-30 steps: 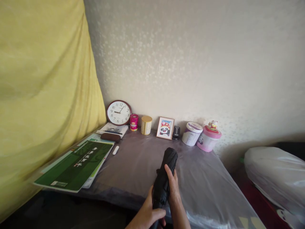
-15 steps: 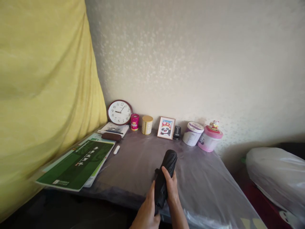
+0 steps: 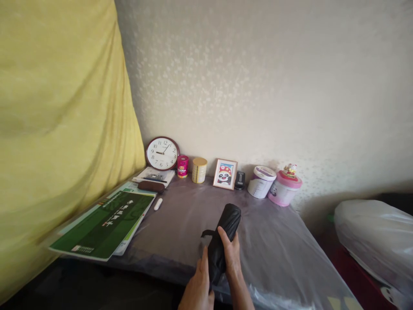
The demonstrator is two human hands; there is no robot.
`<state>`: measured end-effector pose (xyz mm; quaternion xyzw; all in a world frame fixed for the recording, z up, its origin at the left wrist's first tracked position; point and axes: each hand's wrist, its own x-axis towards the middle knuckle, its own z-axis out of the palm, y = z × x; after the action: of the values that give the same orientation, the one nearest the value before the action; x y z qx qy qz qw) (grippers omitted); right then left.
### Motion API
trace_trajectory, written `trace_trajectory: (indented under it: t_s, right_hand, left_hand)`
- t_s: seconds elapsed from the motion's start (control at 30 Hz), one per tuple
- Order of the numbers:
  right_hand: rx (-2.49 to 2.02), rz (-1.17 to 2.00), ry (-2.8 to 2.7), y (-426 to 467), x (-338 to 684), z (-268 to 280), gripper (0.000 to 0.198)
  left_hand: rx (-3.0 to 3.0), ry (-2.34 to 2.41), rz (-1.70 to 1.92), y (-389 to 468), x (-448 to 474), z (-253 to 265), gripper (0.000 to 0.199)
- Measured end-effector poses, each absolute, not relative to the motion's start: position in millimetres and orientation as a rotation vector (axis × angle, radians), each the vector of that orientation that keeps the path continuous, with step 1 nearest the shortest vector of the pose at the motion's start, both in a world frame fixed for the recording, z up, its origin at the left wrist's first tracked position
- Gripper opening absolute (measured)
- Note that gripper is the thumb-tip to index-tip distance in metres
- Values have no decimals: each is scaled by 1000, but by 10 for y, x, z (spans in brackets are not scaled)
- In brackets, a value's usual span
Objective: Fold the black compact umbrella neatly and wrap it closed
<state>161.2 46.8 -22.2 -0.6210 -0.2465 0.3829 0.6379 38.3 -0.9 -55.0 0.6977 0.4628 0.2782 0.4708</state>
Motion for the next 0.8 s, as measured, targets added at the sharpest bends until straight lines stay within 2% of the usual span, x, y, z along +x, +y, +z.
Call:
trace_trajectory:
  t_s: [0.27, 0.33, 0.43, 0.53, 0.63, 0.7, 0.8]
  right_hand:
    - [-1262, 1068, -474, 405, 1615, -164, 59]
    - [-1284, 1034, -514, 412, 1624, -169, 61]
    - [-1343, 937, -547, 440, 1616, -187, 60]
    - [-1367, 898, -524, 460, 1590, -207, 60]
    - [-1306, 985, -467, 447, 1572, -230, 59]
    - [-1261, 1044, -437, 426, 1575, -242, 58]
    - [-1217, 1085, -430, 404, 1592, -246, 60]
  left_hand:
    - [1175, 773, 449, 16, 366, -300, 71]
    - [1283, 834, 519, 12, 394, -363, 74]
    - [1628, 1010, 663, 20, 422, -503, 88]
    - [1835, 1213, 527, 54, 405, -568, 95]
    - [1816, 1163, 546, 95, 347, -502, 98]
    - [1624, 995, 581, 113, 301, -424, 97]
    - [1317, 803, 470, 118, 268, -364, 80]
